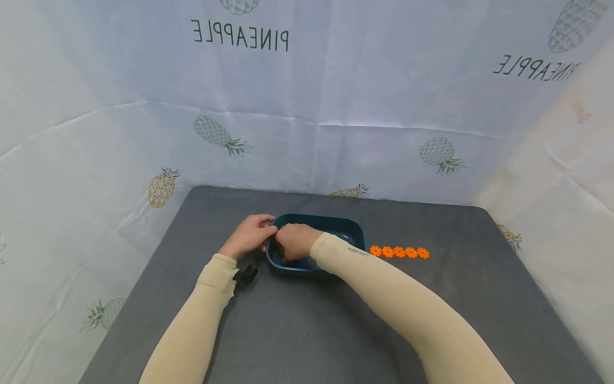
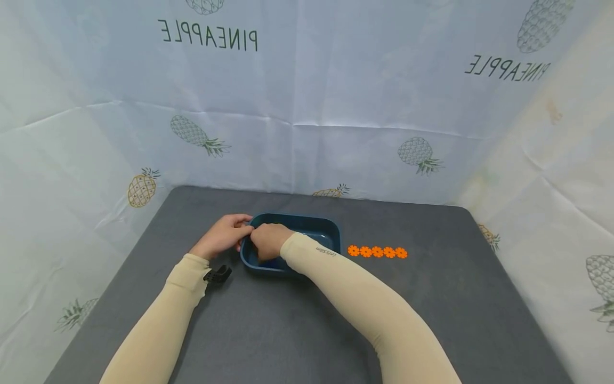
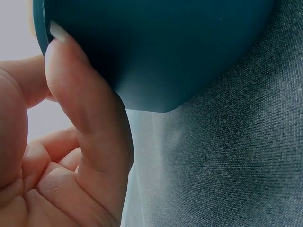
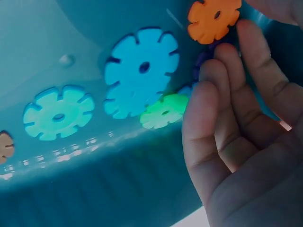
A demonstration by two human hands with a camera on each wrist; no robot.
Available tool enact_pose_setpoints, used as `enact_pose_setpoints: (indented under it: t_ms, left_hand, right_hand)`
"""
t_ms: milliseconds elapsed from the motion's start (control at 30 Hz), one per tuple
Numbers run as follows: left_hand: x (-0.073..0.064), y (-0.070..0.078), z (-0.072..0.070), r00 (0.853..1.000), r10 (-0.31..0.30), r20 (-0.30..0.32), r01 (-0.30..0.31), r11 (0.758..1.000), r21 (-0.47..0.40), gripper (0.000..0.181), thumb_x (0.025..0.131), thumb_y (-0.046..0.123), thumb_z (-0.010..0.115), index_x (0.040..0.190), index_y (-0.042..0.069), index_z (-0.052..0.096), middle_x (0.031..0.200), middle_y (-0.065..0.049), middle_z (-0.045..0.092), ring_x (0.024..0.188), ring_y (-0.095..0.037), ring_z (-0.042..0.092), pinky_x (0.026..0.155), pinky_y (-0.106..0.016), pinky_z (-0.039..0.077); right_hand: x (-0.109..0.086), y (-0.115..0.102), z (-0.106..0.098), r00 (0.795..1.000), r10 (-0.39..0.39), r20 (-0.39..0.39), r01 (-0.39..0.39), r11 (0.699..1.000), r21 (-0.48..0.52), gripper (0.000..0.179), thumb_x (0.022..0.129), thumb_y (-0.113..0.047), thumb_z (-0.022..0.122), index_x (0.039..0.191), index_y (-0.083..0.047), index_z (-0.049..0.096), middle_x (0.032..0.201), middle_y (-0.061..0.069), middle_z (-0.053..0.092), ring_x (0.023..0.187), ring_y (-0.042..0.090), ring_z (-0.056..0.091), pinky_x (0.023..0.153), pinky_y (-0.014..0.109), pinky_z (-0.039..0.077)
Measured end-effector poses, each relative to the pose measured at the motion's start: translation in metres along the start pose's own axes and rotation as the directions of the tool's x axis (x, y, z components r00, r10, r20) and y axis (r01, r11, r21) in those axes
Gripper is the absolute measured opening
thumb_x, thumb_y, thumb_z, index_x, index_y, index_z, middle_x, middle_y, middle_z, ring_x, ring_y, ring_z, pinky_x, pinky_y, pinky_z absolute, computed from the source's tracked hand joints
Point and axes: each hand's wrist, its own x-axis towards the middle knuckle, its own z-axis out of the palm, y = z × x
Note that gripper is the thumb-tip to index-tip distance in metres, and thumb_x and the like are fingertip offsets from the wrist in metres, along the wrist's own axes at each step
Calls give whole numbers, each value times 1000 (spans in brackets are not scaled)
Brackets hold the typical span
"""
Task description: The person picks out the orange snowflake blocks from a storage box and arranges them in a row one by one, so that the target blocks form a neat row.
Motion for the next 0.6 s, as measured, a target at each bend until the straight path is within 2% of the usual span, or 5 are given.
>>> enact_pose_setpoints:
  t_ms: [167,400,600]
  left_hand:
    - [1,0,0,1000,4,-3,-4,1000,-4,48,107,25,60,152,8,60,81,-6,63,64,-20,63,69,-38,62]
    - [2,1,1,1000,-2,-13,2,1000,2,45,107,23,61,148,7,62,82,-10,63,62,-20,63,67,-36,60]
    - [1,1,2,1000,1,-16,-1,1000,17,45,108,23,60,149,7,61,81,-10,63,62,-20,62,67,-37,61]
  right_hand:
    - [-2,7,-2,1000,14,16,-15,999,41,13,95,-28,84,92,-19,76,80,-6,69,71,11,62,69,27,52]
    - [-8,12,-5,999,34,23,-36,996,87,18,96,-24,83,109,-13,78,89,-4,73,76,12,66,78,29,60]
    - [-9,12,-4,999,44,7,-44,995,90,20,96,-21,83,112,-11,77,89,-2,72,75,13,65,77,28,60]
